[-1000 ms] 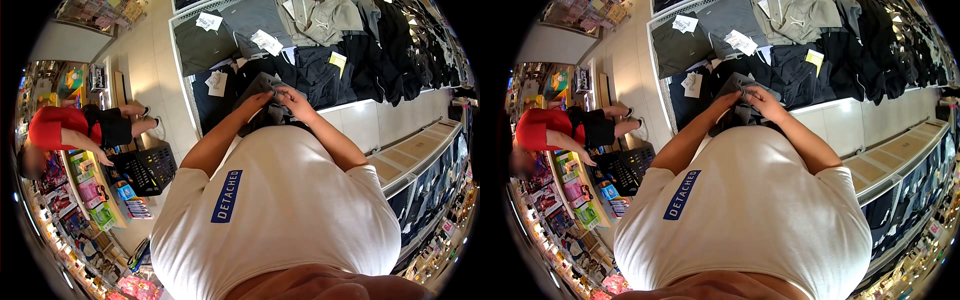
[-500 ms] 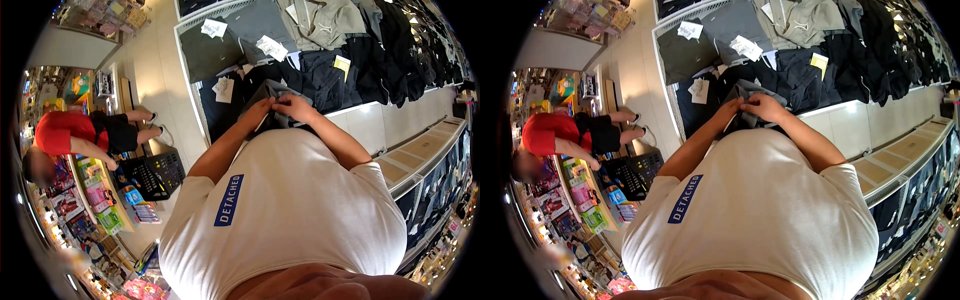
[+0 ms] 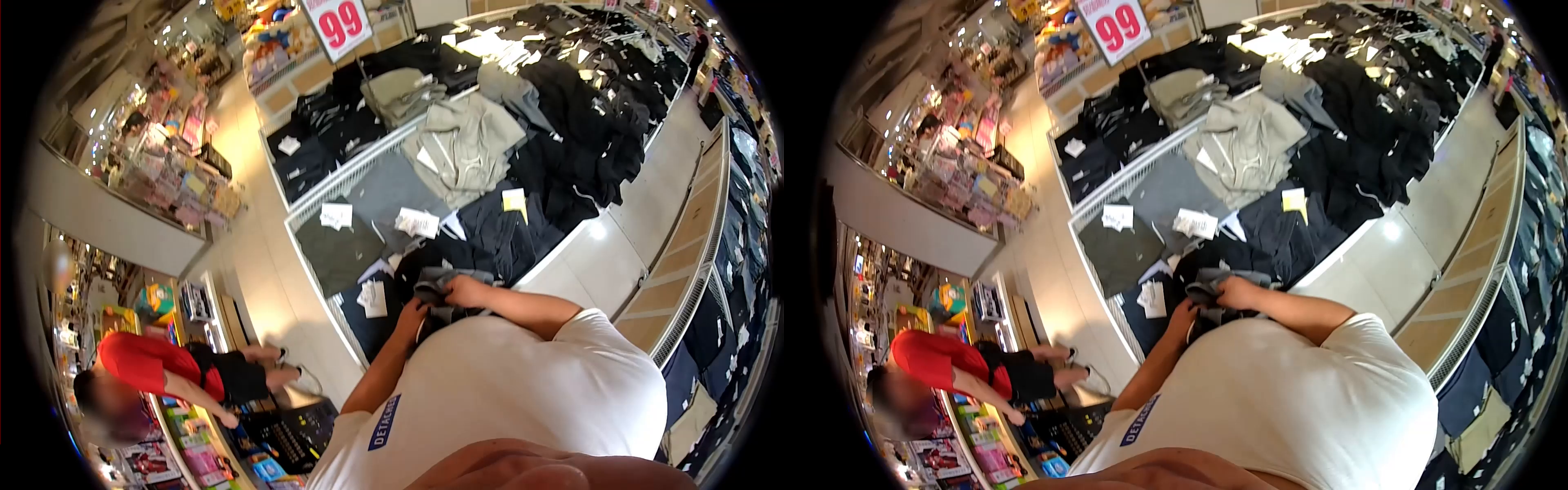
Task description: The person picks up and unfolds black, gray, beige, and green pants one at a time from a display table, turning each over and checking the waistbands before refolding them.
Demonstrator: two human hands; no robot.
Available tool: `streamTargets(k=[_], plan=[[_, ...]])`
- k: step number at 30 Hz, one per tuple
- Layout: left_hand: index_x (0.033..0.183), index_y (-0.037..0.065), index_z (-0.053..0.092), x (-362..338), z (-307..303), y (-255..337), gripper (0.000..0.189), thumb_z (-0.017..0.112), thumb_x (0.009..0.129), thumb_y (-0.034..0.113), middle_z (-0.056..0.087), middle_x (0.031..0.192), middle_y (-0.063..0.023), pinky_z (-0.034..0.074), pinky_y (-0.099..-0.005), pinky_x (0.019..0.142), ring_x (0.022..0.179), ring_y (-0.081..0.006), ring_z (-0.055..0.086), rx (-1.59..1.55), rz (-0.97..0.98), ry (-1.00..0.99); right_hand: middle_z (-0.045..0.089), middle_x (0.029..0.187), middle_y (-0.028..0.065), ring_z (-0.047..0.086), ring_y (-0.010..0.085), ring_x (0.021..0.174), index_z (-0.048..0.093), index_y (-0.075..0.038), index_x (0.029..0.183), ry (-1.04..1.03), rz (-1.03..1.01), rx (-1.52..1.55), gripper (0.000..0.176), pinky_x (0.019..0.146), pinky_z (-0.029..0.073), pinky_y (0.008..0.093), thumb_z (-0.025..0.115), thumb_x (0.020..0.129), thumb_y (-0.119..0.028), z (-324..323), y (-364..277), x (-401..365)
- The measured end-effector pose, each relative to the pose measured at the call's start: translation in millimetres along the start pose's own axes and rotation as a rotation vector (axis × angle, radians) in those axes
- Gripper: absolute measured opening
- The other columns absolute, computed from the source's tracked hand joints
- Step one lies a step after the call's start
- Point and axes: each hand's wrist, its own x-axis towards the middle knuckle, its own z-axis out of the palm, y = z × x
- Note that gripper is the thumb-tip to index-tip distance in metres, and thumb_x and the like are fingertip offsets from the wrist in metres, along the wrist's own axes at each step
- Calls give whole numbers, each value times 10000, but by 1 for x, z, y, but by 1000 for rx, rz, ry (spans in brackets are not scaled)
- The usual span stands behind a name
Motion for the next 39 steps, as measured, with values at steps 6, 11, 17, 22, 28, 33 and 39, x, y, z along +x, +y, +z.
streamTargets(k=[6,11,17,22,28,33,39], plan=[[1156,-3,666,-13,-11,-6,359,507,883,169,698,1093,-123,486,-326,872,966,-223,641,-395,-77,-137,735,865,178,714,345,790,776,-77,981,278,237,-34,353,750,573,394,711,720,-306,-3,28,18],[1000,28,659,-10,4,10,201,606,924,206,638,893,-27,448,-263,744,812,-136,578,-581,-212,-160,734,917,185,712,349,854,777,-80,972,358,304,-131,376,789,570,398,730,703,-338,-19,52,20],[850,6,634,-20,11,27,265,708,897,257,589,802,-53,392,-310,643,741,-118,501,-108,-105,97,736,940,183,708,347,907,773,-44,965,357,54,-53,385,843,558,396,793,721,-342,-27,55,9],[796,-7,609,-41,5,51,256,712,878,213,645,907,-111,456,-325,738,815,-203,578,101,73,484,676,782,45,631,162,750,759,-6,892,324,-15,466,340,718,508,297,787,872,-344,-41,10,-13],[1146,12,556,-40,13,88,369,629,789,71,643,1185,-171,485,-363,938,1059,-319,628,166,69,347,521,729,-49,468,67,604,530,-55,1354,293,19,1168,516,583,398,226,689,867,5,-58,2,-9],[1358,36,501,-18,33,96,557,642,821,77,644,1197,-169,466,-341,985,1104,-262,629,-34,108,211,541,833,-33,524,70,772,472,-75,1435,-53,-225,1099,692,711,426,220,645,780,65,-63,-8,-26],[1243,2,594,-7,62,113,352,653,954,195,671,1143,-142,484,-330,914,1044,-186,617,45,110,207,652,1026,32,565,103,985,665,-34,1223,-241,-178,674,302,878,468,284,637,930,-107,-84,7,-36]])
